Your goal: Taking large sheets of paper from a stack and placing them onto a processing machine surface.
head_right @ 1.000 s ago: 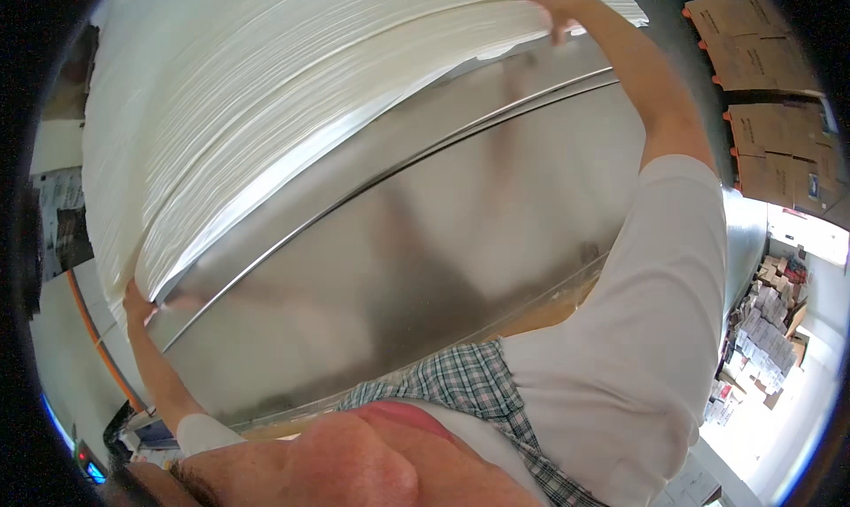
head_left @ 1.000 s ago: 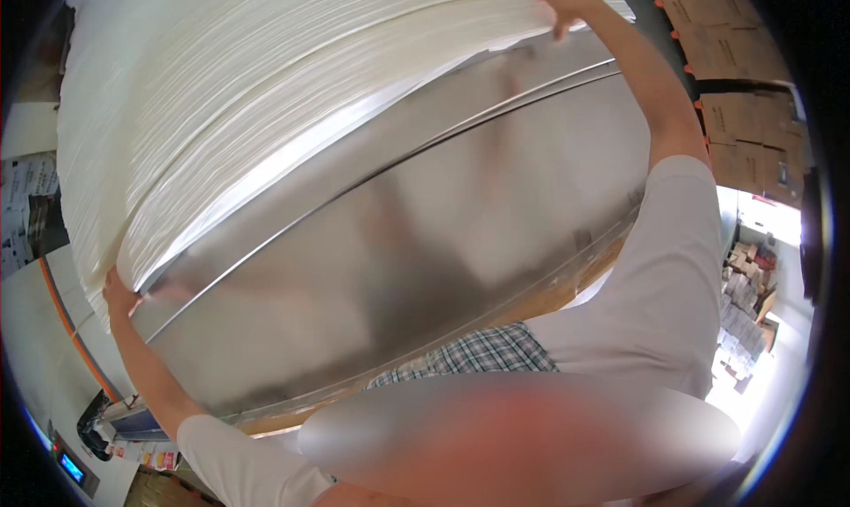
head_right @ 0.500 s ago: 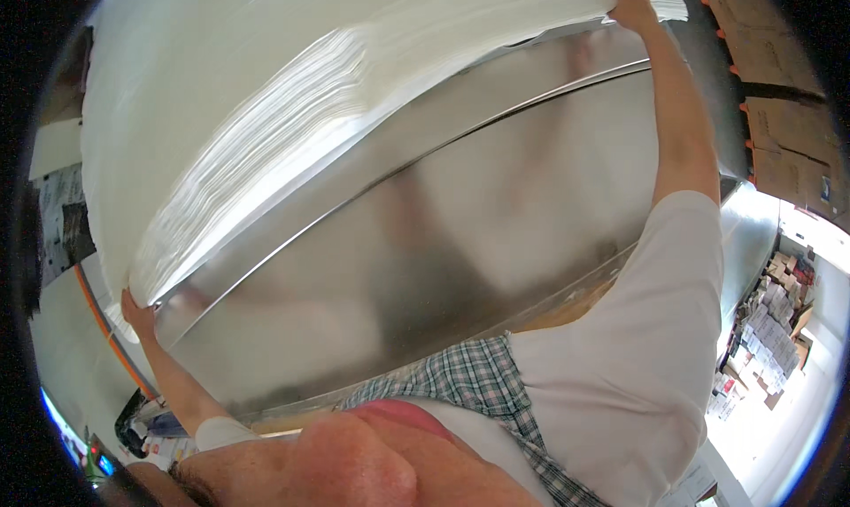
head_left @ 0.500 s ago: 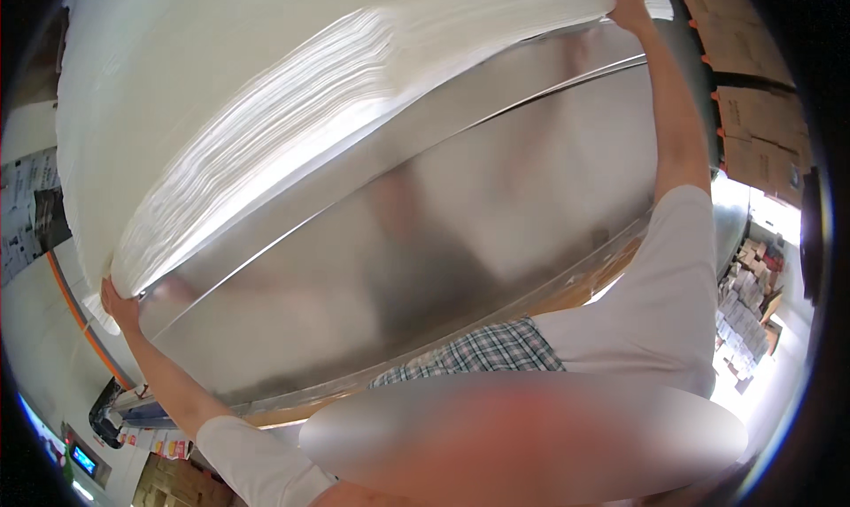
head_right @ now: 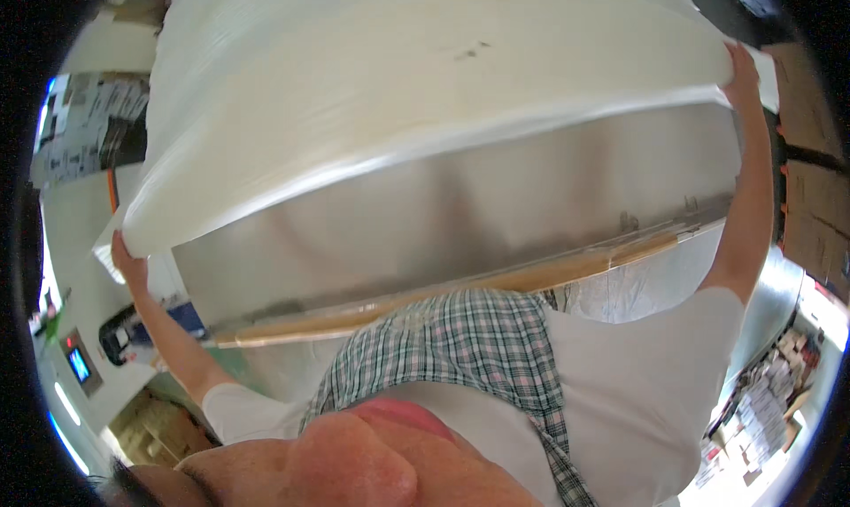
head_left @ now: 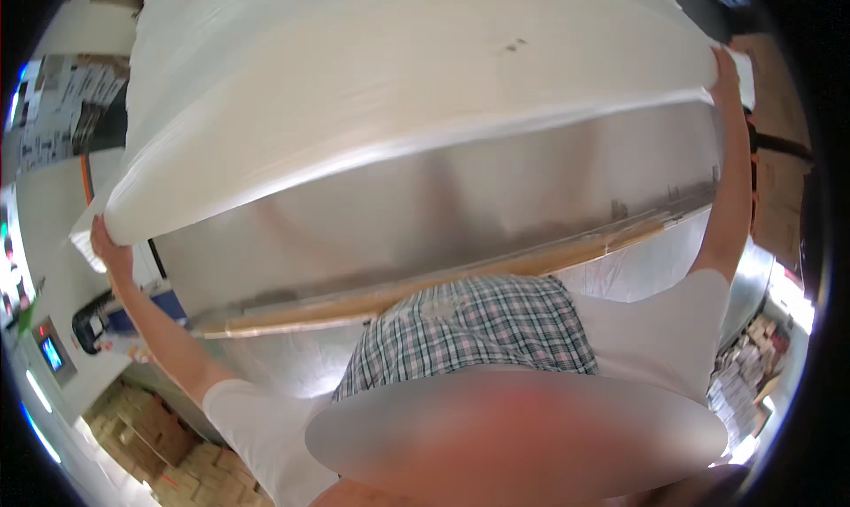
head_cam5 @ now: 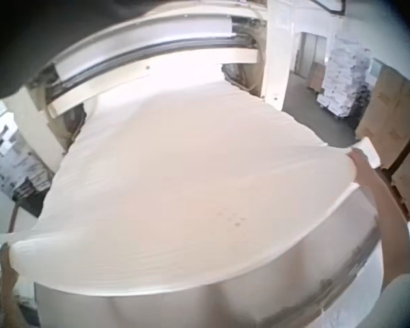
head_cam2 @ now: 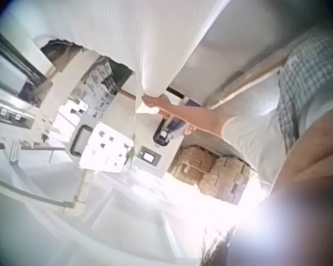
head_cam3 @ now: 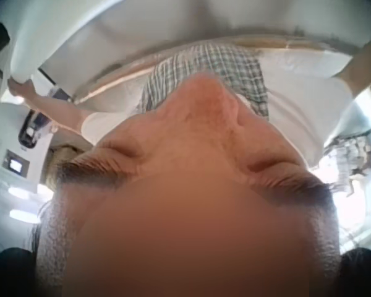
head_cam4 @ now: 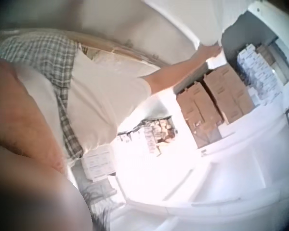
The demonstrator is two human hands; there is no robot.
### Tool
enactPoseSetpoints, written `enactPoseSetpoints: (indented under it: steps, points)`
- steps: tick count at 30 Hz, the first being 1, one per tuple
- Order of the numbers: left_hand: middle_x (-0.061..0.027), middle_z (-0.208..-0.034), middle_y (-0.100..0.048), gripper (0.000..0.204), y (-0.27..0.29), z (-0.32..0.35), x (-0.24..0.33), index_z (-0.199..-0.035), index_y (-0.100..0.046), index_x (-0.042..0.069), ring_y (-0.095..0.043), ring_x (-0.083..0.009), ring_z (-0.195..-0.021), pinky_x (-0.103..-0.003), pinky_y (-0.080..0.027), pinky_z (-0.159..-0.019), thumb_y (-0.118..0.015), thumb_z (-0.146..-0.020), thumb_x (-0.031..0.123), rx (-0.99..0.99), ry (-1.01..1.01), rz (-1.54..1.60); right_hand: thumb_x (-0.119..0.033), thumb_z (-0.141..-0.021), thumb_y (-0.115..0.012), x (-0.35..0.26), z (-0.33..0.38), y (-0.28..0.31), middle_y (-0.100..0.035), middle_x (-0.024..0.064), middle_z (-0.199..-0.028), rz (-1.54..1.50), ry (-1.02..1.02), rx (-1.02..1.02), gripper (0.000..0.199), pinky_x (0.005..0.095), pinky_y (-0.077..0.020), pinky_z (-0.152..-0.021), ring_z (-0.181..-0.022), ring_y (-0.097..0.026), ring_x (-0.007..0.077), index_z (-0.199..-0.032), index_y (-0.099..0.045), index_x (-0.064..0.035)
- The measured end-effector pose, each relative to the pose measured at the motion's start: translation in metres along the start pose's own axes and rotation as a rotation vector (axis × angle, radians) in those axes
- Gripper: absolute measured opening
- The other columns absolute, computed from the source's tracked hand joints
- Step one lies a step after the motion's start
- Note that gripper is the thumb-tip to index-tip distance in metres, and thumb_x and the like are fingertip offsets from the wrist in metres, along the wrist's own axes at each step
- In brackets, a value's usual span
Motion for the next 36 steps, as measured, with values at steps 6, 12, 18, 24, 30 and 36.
enactPoseSetpoints:
  steps: [6,12,18,24,30,36]
  points:
    - [-0.0134,-0.123,-0.045,0.054,0.021,0.045,0.057,-0.119,-0.045,0.011,-0.037,-0.0283,-0.12,-0.045,-0.021,-0.101,-0.062,-0.068,0.019,-0.194,0.114,-0.005,0.001,-0.065,-0.061,-0.031,0.086,0.011,-0.032,0.0137,-0.134,-0.065,-0.091,-0.239,0.064,0.0426,-0.0213,-0.103,-0.125,-0.028,0.0295,-0.124,-0.042,-0.0175]
    - [-0.0122,-0.124,-0.043,0.053,0.011,0.122,0.073,-0.117,-0.047,0.013,-0.035,-0.0268,-0.121,-0.046,-0.019,-0.103,-0.062,-0.067,0.017,-0.377,0.243,0.024,-0.001,-0.063,-0.065,-0.082,0.119,0.018,-0.032,0.0144,-0.133,-0.079,-0.118,-0.359,0.065,0.0428,-0.021,-0.103,-0.124,-0.028,0.0314,-0.121,-0.044,-0.0186]
    - [-0.0127,-0.124,-0.043,0.055,0.021,0.132,0.089,-0.116,-0.047,0.014,-0.035,-0.0272,-0.12,-0.045,-0.019,-0.103,-0.063,-0.064,0.013,-0.5,0.383,0.033,0.002,-0.059,-0.066,-0.1,0.1,0.045,-0.032,0.0137,-0.132,-0.049,-0.151,-0.53,0.068,0.0428,-0.0213,-0.103,-0.122,-0.03,0.0323,-0.12,-0.043,-0.0188]
    - [-0.0135,-0.125,-0.043,0.069,0.007,0.108,0.068,-0.118,-0.046,0.012,-0.038,-0.0313,-0.117,-0.043,-0.026,-0.101,-0.068,-0.053,0.008,-0.826,0.277,0.009,0.008,-0.055,-0.062,-0.003,0.119,-0.005,-0.037,0.012,-0.129,-0.072,0.011,-0.721,0.07,0.0424,-0.0245,-0.102,-0.122,-0.031,0.031,-0.118,-0.044,-0.0177]
    - [-0.0204,-0.108,-0.056,0.08,-0.077,0.05,0.043,-0.123,-0.045,0.01,-0.054,-0.0331,-0.1,-0.042,-0.047,-0.076,-0.057,-0.045,-0.008,-1.612,0.657,0.237,0.01,-0.057,-0.058,-0.088,0.008,-0.002,-0.046,0.0142,-0.122,0.187,-0.092,-1.402,0.067,0.0374,-0.0408,-0.089,-0.11,-0.046,0.0357,-0.119,-0.047,-0.0137]
    - [-0.019,-0.102,-0.059,0.071,-0.093,0.03,0.099,-0.117,-0.051,0.012,-0.056,-0.0338,-0.095,-0.039,-0.049,-0.072,-0.051,-0.049,-0.009,-1.659,0.29,-0.079,0.013,-0.046,-0.064,-0.051,0.024,-0.034,-0.053,0.0177,-0.114,0.373,0.052,-1.418,0.076,0.0389,-0.0452,-0.084,-0.105,-0.052,0.0327,-0.117,-0.052,-0.0105]
Point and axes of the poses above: each hand's wrist, its own z-axis away from the middle knuckle, its own y-axis out of the back of the hand, x = y × z, the point moved 3 cm from there along -z, towards the middle knuckle
